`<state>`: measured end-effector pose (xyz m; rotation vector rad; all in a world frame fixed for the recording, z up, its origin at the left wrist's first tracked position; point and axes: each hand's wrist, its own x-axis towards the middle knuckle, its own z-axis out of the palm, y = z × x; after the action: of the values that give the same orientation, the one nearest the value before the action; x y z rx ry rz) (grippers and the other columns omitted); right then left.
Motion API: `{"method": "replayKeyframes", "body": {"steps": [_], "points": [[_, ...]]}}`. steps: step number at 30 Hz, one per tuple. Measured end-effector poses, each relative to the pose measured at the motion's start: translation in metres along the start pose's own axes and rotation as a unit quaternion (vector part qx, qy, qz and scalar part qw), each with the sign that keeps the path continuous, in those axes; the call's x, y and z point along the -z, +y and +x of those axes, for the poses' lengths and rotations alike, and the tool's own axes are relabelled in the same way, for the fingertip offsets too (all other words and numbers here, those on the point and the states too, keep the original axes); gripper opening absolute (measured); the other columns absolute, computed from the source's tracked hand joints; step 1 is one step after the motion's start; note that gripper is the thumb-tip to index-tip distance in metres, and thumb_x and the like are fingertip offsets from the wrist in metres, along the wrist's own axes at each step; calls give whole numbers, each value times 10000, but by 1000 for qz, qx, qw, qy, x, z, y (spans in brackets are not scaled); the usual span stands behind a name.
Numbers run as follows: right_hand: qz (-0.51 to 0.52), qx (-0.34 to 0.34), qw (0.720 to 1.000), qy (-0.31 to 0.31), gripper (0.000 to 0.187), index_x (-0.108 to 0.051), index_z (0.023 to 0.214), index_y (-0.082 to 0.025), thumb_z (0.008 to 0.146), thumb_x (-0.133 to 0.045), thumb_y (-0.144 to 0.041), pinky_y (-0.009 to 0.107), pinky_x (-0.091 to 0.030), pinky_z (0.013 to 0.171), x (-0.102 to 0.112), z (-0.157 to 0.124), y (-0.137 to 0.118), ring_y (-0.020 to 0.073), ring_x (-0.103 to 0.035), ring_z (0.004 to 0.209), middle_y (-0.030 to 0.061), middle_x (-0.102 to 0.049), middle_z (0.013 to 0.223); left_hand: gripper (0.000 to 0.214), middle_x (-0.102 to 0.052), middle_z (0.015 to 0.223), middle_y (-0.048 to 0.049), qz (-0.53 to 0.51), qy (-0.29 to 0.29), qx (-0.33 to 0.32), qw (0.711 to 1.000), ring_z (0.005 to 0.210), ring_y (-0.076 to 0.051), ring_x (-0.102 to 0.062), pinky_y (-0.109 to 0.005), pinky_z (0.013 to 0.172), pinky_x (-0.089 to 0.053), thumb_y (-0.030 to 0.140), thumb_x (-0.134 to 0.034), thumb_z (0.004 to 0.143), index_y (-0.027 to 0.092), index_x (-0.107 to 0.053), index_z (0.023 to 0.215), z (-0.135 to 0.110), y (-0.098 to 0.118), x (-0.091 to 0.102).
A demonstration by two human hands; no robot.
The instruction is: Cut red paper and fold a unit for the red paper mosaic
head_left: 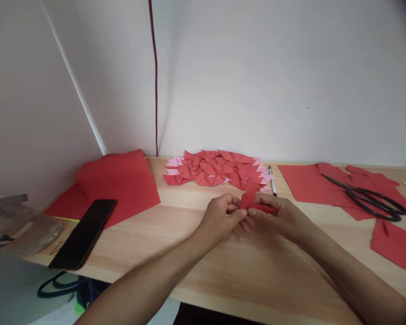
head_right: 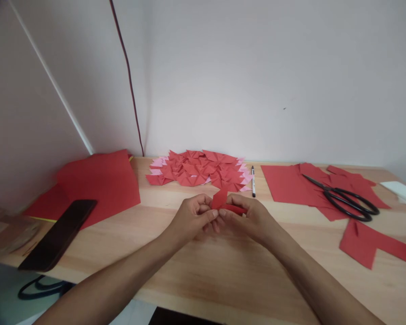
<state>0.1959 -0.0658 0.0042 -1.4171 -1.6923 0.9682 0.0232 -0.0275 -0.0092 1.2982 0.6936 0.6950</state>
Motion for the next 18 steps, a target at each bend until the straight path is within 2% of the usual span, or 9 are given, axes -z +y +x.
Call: {"method": "replayKeyframes", "body": {"steps": [8, 13, 18], "points": [[56, -2, 997, -49, 181, -644, 740, -191, 806, -605, -355, 301, -473, 677, -1, -3, 6, 186, -606, 730, 20, -649, 744, 160, -653, 646, -59, 14, -57, 36, 998, 493, -119, -600, -177, 435, -386, 254, -598, 765, 128, -520, 823, 2, -5, 4], [14, 13, 1000, -23, 174, -641, 753, -193, 802, -603, -356, 280, -455, 652, -1, -3, 3, 177, -594, 716, 10, -643, 753, 199, -647, 645, -49, 47, -57, 56, 996, 477, -130, -597, -181, 403, -385, 317, -604, 769, 136, -533, 812, 2, -7, 5], [31, 28, 998, -55, 243, -631, 771, -190, 855, -544, -400, 293, -458, 693, 1, -2, 2, 189, -605, 763, 21, -658, 776, 198, -635, 586, -36, 33, -50, 32, 998, 455, -119, -573, -207, 452, -431, 323, -609, 752, 138, -538, 764, 2, -10, 5]]}}
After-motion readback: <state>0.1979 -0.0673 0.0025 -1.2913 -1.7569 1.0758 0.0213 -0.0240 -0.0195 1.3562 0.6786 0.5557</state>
